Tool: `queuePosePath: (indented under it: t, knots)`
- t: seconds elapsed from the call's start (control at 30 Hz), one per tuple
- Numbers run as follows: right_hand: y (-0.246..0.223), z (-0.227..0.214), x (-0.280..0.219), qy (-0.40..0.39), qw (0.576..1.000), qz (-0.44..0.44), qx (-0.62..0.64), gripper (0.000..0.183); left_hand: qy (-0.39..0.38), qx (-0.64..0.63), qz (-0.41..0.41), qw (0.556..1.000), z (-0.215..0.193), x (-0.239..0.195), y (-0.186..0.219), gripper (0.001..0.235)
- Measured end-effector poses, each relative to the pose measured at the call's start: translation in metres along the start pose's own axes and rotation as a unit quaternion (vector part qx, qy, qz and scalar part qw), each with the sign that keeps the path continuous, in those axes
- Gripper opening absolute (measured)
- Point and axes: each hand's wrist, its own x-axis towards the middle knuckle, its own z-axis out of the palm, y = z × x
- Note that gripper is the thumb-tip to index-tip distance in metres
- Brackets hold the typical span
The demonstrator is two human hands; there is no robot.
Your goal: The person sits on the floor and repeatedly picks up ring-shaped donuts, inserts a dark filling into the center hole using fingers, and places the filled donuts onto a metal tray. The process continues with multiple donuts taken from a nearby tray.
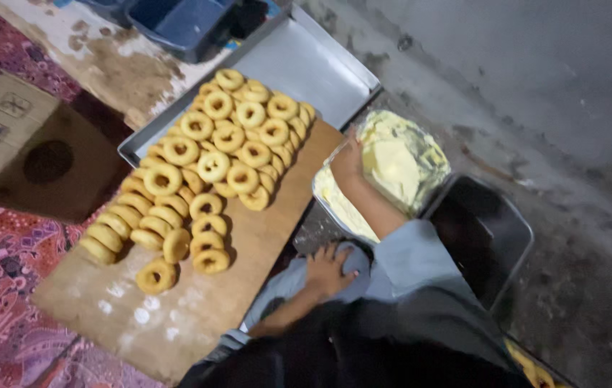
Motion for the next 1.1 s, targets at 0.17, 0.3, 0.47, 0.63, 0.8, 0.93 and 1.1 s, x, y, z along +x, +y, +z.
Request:
queuePosePath:
  t: [0.17, 0.3, 0.47, 0.63, 0.8, 0.93, 1.1]
  knots:
    - [0.071, 0.027, -0.057, 0.111, 0.969, -0.034, 0.22, 0.023, 0.011, -0.003, 0.006, 1.0, -0.006, 0.012, 0.008, 0.077]
    - [0.161, 0.037, -0.159, 0.184, 0.96, -0.011, 0.212, 0.029, 0.052, -0.037, 0.013, 0.998, 0.001, 0.019, -0.003, 0.073]
    - [0.179, 0.041, -0.267, 0.224, 0.94, 0.112, 0.23, 0.009, 0.11, -0.027, 0.005, 0.994, 0.004, 0.015, 0.005, 0.065]
    - [0.115, 0.091, -0.317, 0.137, 0.846, 0.269, 0.44, 0.022, 0.156, -0.026, -0.002, 0.987, 0.008, 0.023, 0.007, 0.053]
    - [0.058, 0.072, -0.343, -0.014, 0.768, 0.398, 0.502, 0.03, 0.174, -0.037, -0.018, 0.984, 0.018, 0.026, 0.0, 0.044]
    - [0.025, 0.003, -0.378, -0.062, 0.701, 0.439, 0.558, 0.033, 0.22, -0.051, 0.005, 0.974, 0.033, 0.034, -0.008, 0.034]
    - [-0.01, -0.07, -0.401, -0.093, 0.718, 0.429, 0.541, 0.039, 0.26, -0.124, -0.009, 0.957, 0.046, 0.031, -0.034, 0.024]
